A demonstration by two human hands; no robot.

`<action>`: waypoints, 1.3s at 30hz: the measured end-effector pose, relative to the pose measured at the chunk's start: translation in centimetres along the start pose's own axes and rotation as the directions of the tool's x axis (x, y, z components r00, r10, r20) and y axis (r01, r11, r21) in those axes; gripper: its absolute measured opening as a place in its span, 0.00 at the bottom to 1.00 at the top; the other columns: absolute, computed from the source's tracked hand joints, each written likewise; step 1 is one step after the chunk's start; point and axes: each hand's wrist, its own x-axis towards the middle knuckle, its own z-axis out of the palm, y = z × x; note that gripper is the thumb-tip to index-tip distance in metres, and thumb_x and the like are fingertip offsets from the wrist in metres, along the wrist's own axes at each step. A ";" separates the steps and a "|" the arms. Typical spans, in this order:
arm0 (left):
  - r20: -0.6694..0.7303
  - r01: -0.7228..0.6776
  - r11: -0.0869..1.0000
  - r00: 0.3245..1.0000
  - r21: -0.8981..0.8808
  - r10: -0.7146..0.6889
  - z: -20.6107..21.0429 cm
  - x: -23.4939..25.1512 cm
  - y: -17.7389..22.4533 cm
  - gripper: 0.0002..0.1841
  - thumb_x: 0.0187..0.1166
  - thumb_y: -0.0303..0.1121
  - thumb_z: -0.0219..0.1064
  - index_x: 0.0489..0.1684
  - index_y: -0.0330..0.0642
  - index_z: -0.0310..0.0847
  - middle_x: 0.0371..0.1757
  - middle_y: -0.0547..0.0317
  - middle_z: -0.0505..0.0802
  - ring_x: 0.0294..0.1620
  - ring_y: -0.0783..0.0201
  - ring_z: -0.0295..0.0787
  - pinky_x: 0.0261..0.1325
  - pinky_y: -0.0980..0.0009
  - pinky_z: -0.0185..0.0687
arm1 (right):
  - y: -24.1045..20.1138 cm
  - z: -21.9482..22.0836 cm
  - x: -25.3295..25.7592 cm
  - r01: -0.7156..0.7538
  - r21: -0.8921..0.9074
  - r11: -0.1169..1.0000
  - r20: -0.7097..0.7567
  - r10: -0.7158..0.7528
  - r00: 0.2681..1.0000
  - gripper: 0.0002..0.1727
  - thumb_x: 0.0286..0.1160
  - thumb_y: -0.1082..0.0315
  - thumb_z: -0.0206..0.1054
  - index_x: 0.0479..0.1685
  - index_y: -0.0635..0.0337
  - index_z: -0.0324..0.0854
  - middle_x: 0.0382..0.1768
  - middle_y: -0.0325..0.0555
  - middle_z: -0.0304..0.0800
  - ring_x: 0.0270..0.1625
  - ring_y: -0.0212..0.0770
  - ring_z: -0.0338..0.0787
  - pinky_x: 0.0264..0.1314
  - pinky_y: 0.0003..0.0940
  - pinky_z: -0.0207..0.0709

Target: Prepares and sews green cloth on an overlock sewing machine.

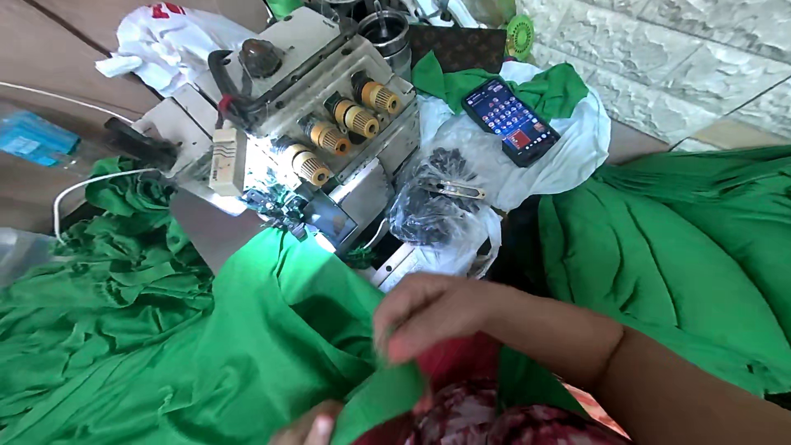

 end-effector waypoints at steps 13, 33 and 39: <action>-0.468 -0.387 0.911 0.837 -0.142 0.283 1.2 4.1 2.6 0.04 0.80 0.34 0.71 0.43 0.47 0.90 0.37 0.73 0.96 0.38 0.78 0.93 0.45 0.79 0.91 | 1.8 0.4 0.8 -0.067 -0.685 0.726 -0.080 0.017 0.997 0.14 0.73 0.55 0.75 0.44 0.55 0.87 0.32 0.28 0.91 0.36 0.14 0.87 0.40 0.12 0.82; -0.460 -0.233 0.700 0.609 0.675 0.647 -4.9 12.2 6.5 0.06 0.76 0.29 0.74 0.39 0.36 0.94 0.40 0.53 0.96 0.45 0.68 0.92 0.54 0.76 0.83 | 8.3 -1.4 0.8 0.031 -0.613 0.789 -0.457 -0.387 0.801 0.10 0.75 0.61 0.75 0.29 0.56 0.89 0.63 0.40 0.83 0.60 0.22 0.83 0.58 0.16 0.80; -0.455 -0.175 0.833 0.769 0.525 0.449 -5.9 13.4 6.5 0.02 0.76 0.31 0.74 0.38 0.43 0.90 0.48 0.60 0.92 0.52 0.72 0.88 0.56 0.75 0.81 | 6.1 -2.4 0.4 -0.079 -0.637 0.767 -0.428 -0.267 0.863 0.12 0.77 0.62 0.71 0.32 0.61 0.90 0.39 0.38 0.92 0.47 0.20 0.88 0.52 0.15 0.82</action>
